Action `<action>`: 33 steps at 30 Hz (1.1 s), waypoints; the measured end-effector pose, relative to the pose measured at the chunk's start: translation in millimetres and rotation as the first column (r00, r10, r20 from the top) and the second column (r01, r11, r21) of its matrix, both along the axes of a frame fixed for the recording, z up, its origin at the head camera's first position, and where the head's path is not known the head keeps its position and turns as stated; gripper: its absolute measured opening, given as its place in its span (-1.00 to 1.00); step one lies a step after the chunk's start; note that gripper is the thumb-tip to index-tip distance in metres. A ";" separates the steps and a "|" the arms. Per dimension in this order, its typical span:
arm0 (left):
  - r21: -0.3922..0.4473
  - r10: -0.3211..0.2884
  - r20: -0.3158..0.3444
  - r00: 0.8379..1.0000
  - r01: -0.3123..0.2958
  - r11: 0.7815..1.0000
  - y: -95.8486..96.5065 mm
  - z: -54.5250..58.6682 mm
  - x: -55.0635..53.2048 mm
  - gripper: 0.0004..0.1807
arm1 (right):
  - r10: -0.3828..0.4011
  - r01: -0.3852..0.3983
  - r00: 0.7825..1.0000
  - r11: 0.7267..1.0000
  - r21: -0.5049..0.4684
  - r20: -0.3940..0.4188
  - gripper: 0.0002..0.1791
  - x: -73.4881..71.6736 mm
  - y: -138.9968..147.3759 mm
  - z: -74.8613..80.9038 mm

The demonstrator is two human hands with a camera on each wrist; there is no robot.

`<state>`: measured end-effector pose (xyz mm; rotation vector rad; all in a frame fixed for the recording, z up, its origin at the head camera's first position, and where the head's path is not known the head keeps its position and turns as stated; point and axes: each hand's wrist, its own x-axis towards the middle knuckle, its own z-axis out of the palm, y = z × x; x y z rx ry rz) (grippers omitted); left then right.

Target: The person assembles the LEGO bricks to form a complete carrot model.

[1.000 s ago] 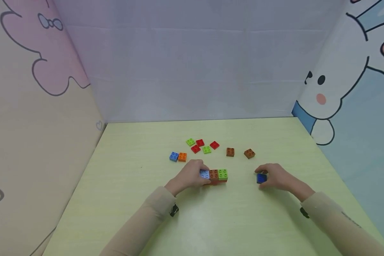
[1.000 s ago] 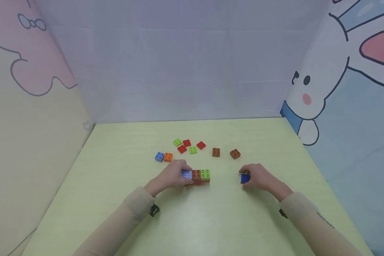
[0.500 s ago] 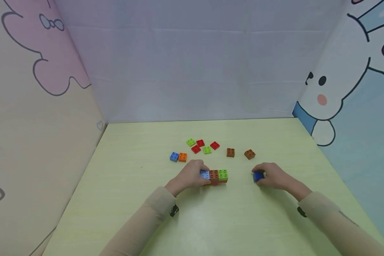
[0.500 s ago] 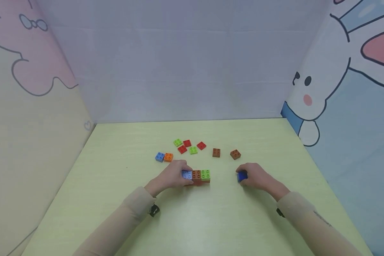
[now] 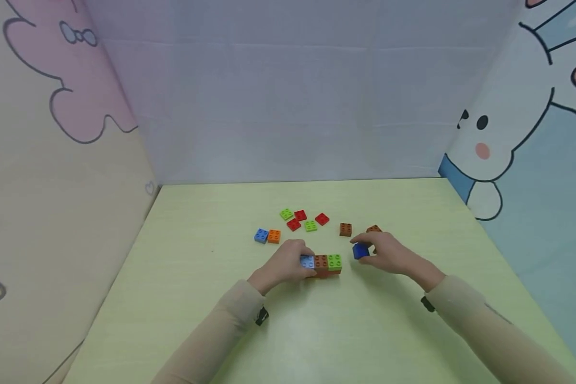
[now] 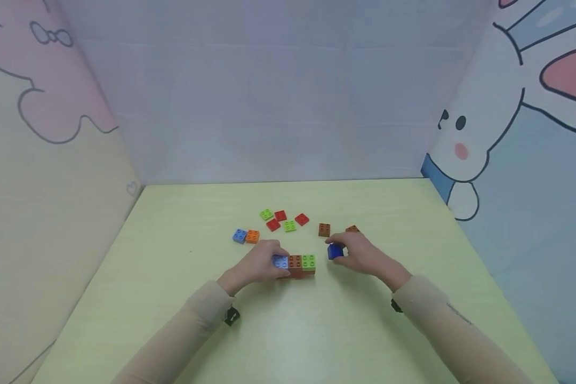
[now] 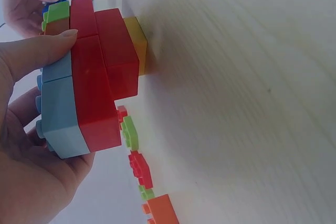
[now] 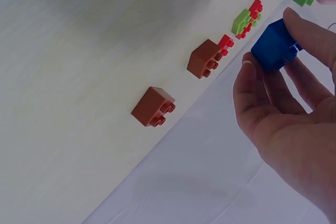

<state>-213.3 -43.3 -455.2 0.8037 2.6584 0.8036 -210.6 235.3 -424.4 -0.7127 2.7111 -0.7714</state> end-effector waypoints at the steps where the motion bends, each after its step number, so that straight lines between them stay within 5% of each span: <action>1: 0.002 0.000 0.001 1.000 0.000 1.000 -0.4 -0.6 -0.5 -0.65 | -0.001 0.001 1.000 1.000 -0.003 -0.005 -0.52 -1.0 -3.7 1.3; 13: -0.002 0.026 0.018 1.000 -0.026 1.000 0.4 -1.3 -8.7 -0.61 | 0.018 -0.019 1.000 1.000 -0.008 -0.020 -0.52 -7.0 -39.6 15.8; 33: -0.035 0.041 0.029 0.999 -0.040 0.999 4.2 2.4 -11.5 -0.62 | 0.108 -0.108 0.994 0.994 -0.007 -0.013 -0.53 -5.3 -65.8 13.4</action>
